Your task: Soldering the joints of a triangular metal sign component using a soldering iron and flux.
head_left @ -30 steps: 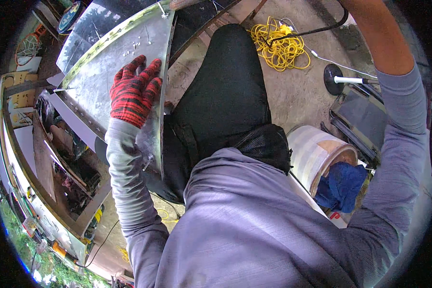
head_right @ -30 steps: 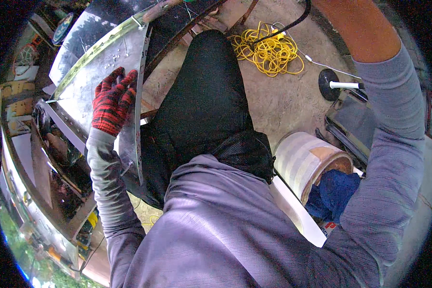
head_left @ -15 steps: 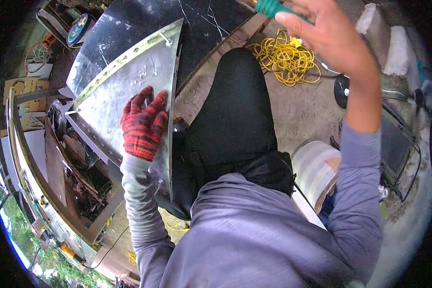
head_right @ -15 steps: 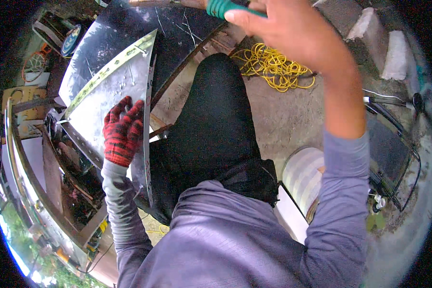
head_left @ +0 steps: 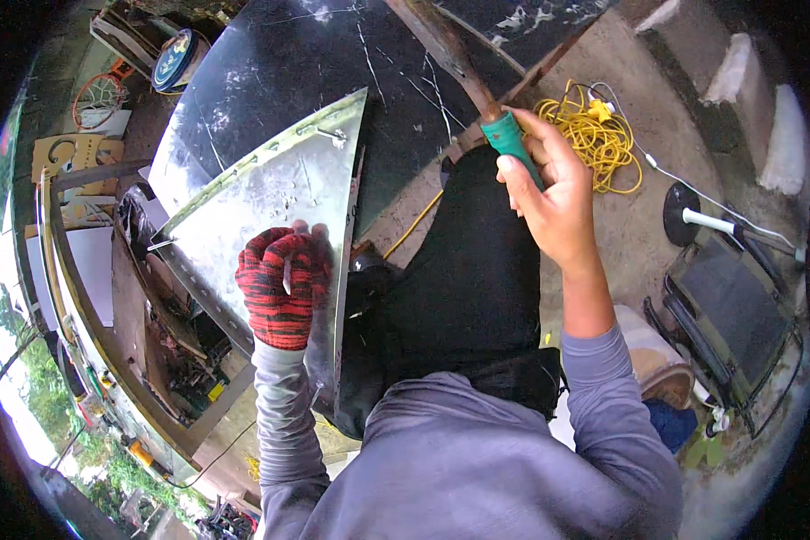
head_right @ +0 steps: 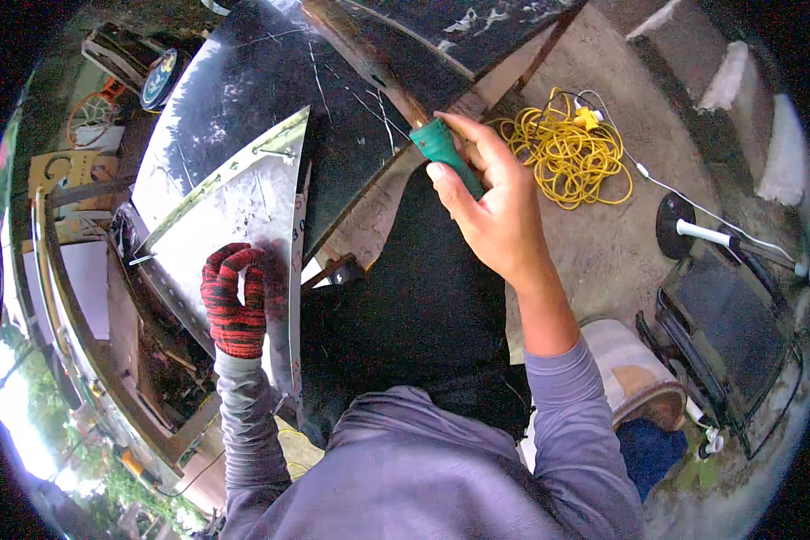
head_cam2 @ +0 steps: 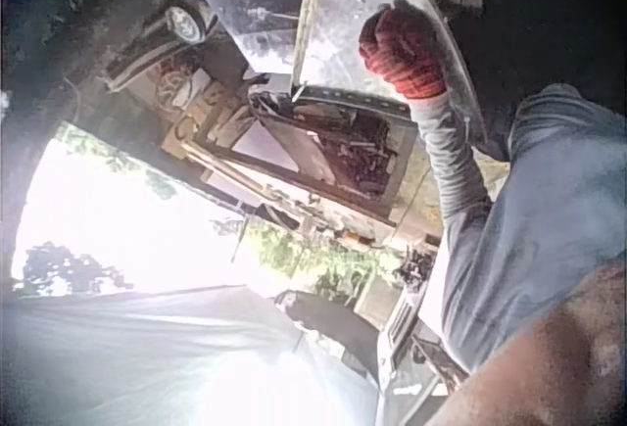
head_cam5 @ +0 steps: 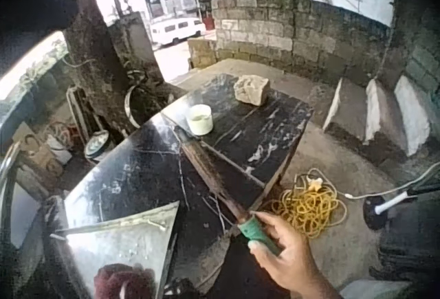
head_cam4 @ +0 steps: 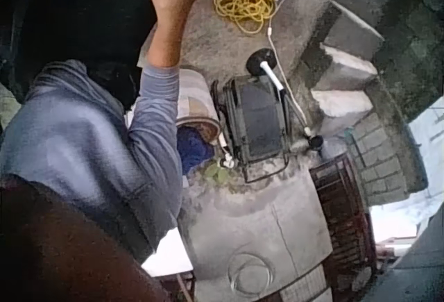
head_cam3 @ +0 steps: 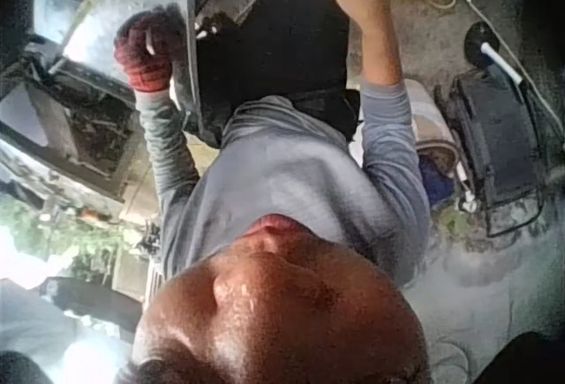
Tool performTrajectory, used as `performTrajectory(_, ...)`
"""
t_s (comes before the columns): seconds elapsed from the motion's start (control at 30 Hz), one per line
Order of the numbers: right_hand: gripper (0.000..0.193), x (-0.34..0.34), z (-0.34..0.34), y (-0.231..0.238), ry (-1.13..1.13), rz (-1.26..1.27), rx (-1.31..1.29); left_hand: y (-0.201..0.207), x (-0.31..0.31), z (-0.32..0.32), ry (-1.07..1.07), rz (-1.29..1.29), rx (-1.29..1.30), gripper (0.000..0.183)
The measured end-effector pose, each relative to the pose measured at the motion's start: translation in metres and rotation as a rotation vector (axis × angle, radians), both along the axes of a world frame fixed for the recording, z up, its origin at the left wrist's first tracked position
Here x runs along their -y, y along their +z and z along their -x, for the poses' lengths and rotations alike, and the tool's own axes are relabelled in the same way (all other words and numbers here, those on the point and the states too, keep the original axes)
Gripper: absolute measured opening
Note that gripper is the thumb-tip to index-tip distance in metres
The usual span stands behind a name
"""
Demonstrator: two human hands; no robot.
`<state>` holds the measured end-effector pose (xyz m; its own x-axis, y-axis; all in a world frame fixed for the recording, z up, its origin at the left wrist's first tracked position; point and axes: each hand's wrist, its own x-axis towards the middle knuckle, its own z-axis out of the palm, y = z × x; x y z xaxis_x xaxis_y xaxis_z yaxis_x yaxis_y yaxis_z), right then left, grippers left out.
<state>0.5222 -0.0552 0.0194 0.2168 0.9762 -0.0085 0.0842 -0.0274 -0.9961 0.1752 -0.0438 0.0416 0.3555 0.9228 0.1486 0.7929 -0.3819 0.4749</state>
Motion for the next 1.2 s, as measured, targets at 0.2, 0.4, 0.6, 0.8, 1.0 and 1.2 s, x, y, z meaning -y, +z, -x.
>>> performTrajectory(0.2,0.043,-0.009,0.000,-0.014,-0.009,0.031,-0.111,0.020,-0.033,-0.019,0.011,-0.019,-0.095,0.052)
performTrajectory(0.4,0.045,-0.015,0.005,-0.022,-0.033,0.056,-0.155,0.027,-0.073,-0.041,-0.040,-0.103,-0.193,0.066)
performTrajectory(0.6,0.046,-0.014,0.012,-0.032,-0.026,0.050,-0.127,0.020,-0.105,-0.054,-0.074,-0.234,-0.062,0.036)
performTrajectory(0.8,0.048,-0.011,0.014,-0.033,-0.013,0.050,-0.132,0.007,-0.126,-0.059,-0.188,-0.047,0.163,0.021)
performTrajectory(1.0,0.051,-0.009,0.011,-0.022,-0.019,0.085,-0.163,0.014,-0.125,-0.067,-0.134,-0.019,0.046,0.014)
performTrajectory(1.2,0.052,-0.003,0.002,-0.017,-0.063,0.065,-0.010,0.006,-0.120,-0.059,-0.073,0.012,0.113,0.018)
